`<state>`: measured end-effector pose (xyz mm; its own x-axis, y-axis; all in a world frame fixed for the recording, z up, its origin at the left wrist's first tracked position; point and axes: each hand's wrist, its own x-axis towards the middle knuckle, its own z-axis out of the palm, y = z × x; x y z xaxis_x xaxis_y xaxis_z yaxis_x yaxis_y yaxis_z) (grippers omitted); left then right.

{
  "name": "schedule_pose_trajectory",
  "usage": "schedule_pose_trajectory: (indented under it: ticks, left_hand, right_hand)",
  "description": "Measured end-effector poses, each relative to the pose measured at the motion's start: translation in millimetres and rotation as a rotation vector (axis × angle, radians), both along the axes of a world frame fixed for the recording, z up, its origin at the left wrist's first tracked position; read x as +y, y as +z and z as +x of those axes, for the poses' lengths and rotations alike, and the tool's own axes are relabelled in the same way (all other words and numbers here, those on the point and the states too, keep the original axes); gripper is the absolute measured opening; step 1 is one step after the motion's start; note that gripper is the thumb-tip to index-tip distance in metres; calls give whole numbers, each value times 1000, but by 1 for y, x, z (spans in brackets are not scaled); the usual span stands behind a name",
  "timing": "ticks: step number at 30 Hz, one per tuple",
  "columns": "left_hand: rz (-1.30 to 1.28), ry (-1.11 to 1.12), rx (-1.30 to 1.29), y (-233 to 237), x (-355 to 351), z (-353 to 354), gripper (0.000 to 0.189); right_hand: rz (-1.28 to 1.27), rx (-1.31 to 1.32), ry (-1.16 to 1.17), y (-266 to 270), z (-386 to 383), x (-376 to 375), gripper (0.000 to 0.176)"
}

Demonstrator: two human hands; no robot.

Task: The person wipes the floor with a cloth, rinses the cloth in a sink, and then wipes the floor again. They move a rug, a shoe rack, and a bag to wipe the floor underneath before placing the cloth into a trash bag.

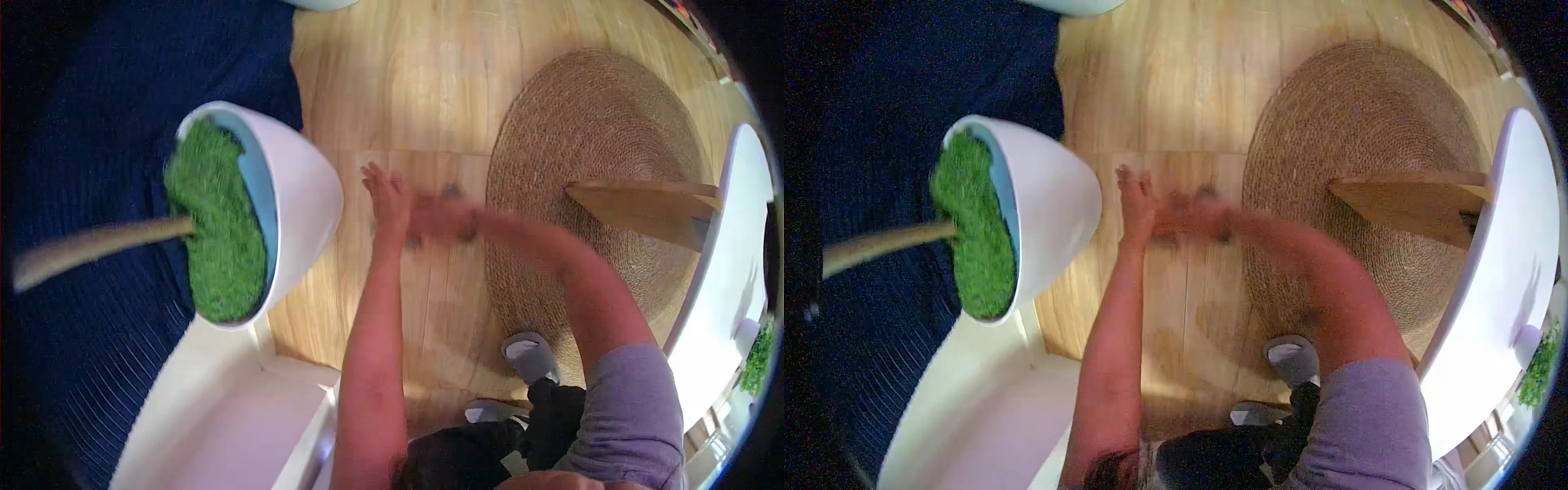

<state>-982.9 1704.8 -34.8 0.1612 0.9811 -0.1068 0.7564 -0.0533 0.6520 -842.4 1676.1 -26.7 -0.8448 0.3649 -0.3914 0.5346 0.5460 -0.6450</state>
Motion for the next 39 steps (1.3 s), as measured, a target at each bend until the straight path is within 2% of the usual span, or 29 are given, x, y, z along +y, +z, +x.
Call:
schedule_pose_trajectory:
  ticks: [1, 3, 4, 6, 7, 9, 11, 13, 14, 15, 16, 18, 20, 21, 22, 23, 24, 25, 27, 30, 31, 32, 33, 34, 35, 36, 37, 38, 39]
  left_hand:
    - [-103, 57, 32, -4, 17, 3, 76]
    - [-183, -24, 212, -35, 40, -9, 96]
    - [-177, -48, 218, -19, 44, 0, 96]
    - [-668, -115, 657, 30, 45, 27, 120]
    - [-675, -133, 663, 17, 43, 22, 120]
    - [-619, -96, 593, -1, 45, 12, 136]
    - [-631, -68, 561, 5, 50, 20, 136]
    - [-643, -36, 542, 12, 51, 20, 136]
    - [-671, -3, 580, 13, 51, 22, 137]
    - [-695, 31, 606, 13, 53, 26, 139]
    - [-675, 22, 594, 9, 52, 25, 139]
    - [-572, -128, 645, 2, 47, 13, 136]
    - [-646, -110, 655, 22, 54, 23, 136]
    - [-727, -75, 662, 28, 58, 29, 135]
    - [-714, -62, 664, 26, 58, 27, 135]
    - [-642, -150, 711, 22, 55, 25, 136]
    - [-570, -238, 757, 18, 57, 25, 138]
    - [-569, -228, 764, 17, 59, 26, 138]
    - [-664, -109, 715, 18, 60, 27, 138]
    - [-536, -377, 851, 13, 63, 21, 139]
    - [-540, -372, 854, 8, 60, 19, 139]
    - [-601, -202, 675, 4, 52, 17, 133]
    - [-653, -37, 493, 2, 50, 13, 128]
    - [-656, -31, 492, 2, 53, 14, 128]
    - [-687, -36, 508, 6, 57, 18, 125]
    - [-728, -46, 531, 11, 56, 17, 123]
    - [-729, -47, 534, 8, 55, 18, 123]
    - [-661, -60, 557, 3, 51, 14, 121]
    - [-589, -73, 579, 1, 48, 13, 119]
  right_hand:
    - [613, 275, -315, -44, 35, 27, 51]
    - [918, -477, -464, -37, 100, 97, 51]
    - [957, -528, -667, -54, 140, 126, 51]
    - [859, -432, -1102, -49, 200, 153, 53]
    - [846, -445, -1112, -57, 217, 158, 53]
    - [896, -528, -1493, -65, 238, 177, 54]
    - [763, -616, -1408, -58, 206, 194, 56]
    - [991, -621, -907, -62, 150, 188, 51]
    - [679, -415, -849, -34, 117, 184, 49]
    - [753, 29, -889, -57, 91, 169, 49]
    - [418, 27, -747, -25, 76, 165, 48]
    - [693, 155, -554, -33, 93, 166, 48]
    - [441, 29, -673, -30, 131, 188, 48]
    - [690, -57, -879, -61, 168, 195, 47]
    - [306, 73, -1262, -39, 212, 211, 53]
    - [226, 680, -1609, -60, 258, 210, 46]
    - [857, -167, -1433, -67, 296, 212, 48]
    - [569, -395, -1614, -39, 318, 224, 52]
    - [777, -696, -1719, -63, 330, 243, 53]
    - [1029, -685, -1426, -102, 290, 286, 53]
    - [1001, -492, -1394, -95, 255, 309, 53]
    - [966, -308, -1356, -82, 205, 331, 53]
    - [939, -567, -1072, -75, 159, 352, 51]
    - [670, -417, -1060, -51, 108, 378, 48]
    - [613, 230, -1317, -38, 62, 373, 45]
    - [255, 279, -1250, -11, 28, 379, 43]
    - [703, 291, -1040, -72, -21, 375, 44]
    - [363, 117, -751, -5, -31, 363, 46]
    - [867, 176, -685, -53, -72, 341, 44]
